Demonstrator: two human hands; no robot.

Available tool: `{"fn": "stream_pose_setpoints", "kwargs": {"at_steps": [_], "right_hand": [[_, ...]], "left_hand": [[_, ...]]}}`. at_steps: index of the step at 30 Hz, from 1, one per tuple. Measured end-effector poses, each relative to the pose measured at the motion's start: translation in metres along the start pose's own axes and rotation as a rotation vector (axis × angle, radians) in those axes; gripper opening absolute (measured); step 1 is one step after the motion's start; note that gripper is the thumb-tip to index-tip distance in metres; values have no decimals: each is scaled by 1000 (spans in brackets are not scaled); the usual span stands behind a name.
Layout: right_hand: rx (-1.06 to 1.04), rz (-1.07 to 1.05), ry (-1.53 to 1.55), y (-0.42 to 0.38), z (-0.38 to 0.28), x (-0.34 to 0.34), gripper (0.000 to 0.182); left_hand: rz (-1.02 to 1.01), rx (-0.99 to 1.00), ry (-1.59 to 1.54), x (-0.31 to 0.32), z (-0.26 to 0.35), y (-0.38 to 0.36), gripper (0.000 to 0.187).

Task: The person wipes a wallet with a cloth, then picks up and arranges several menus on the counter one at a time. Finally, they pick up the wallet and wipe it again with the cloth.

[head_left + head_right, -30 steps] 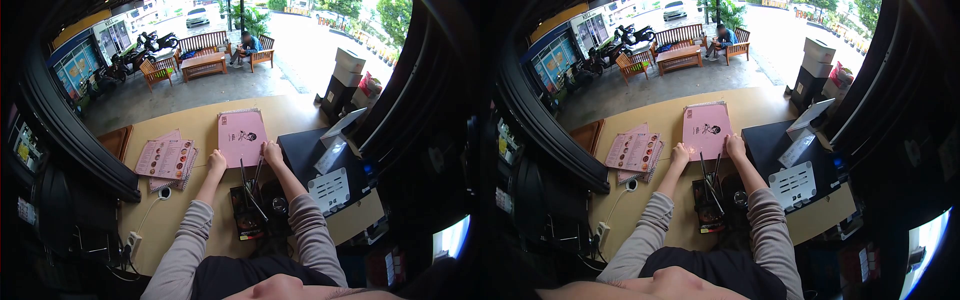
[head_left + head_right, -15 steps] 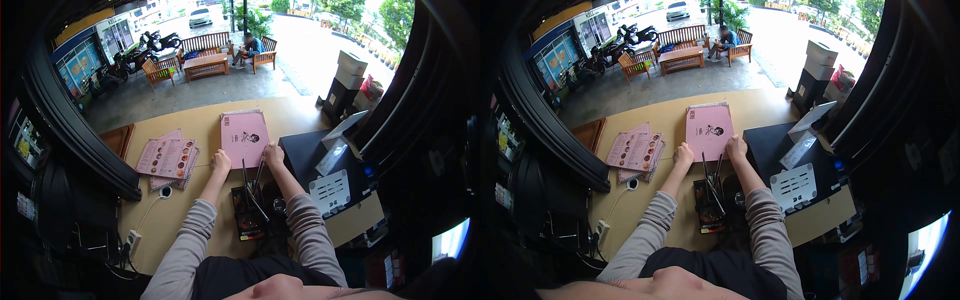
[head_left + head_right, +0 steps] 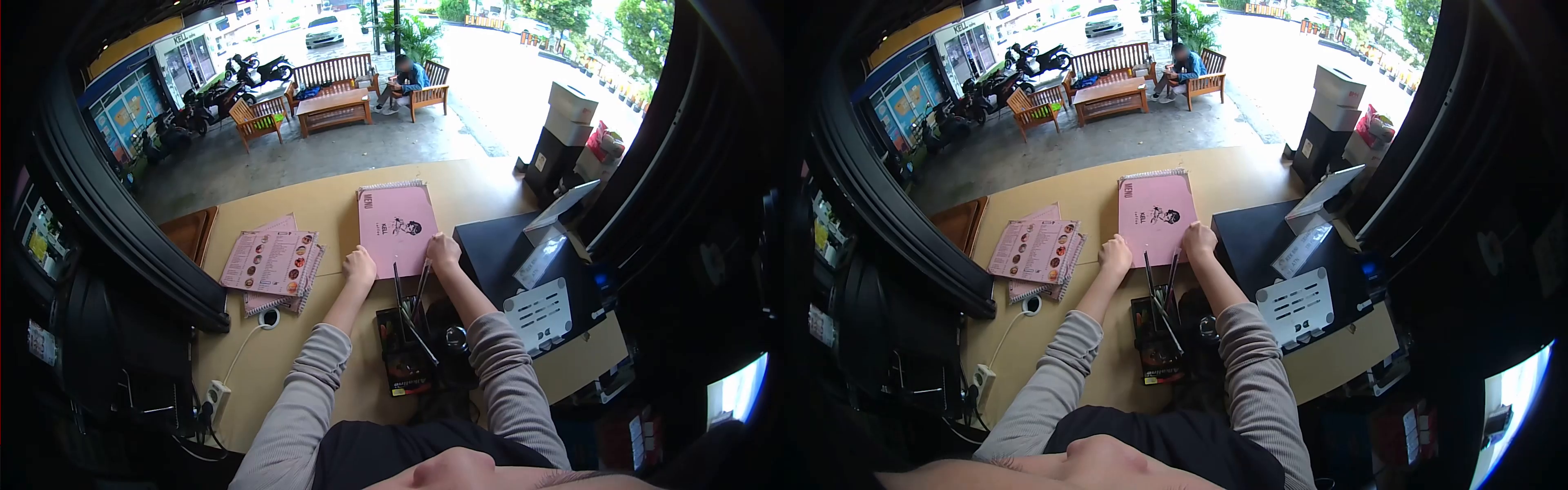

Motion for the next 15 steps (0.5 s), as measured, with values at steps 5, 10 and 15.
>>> {"fn": "stream_pose_setpoints", "kwargs": {"at_steps": [5,10,15], "right_hand": [[-38,54,-17,-1,-4,-2,35],[-93,111,-56,0,-7,0,33],[-148,112,-93,6,-11,9,26]], "left_hand": [[123,33,50,-16,1,-8,22],[20,-94,-189,-5,-8,-14,21],[45,-137,-253,-7,-11,-12,22]]}}
Point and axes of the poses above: each hand's wrist, its own y-axis towards the middle knuckle, its own x-axis out of the palm, z = x × y, the point moved 10 cm from there along y, towards the middle knuckle, and after that the axes turned 13 degrees about z, right-handed, at the moved point
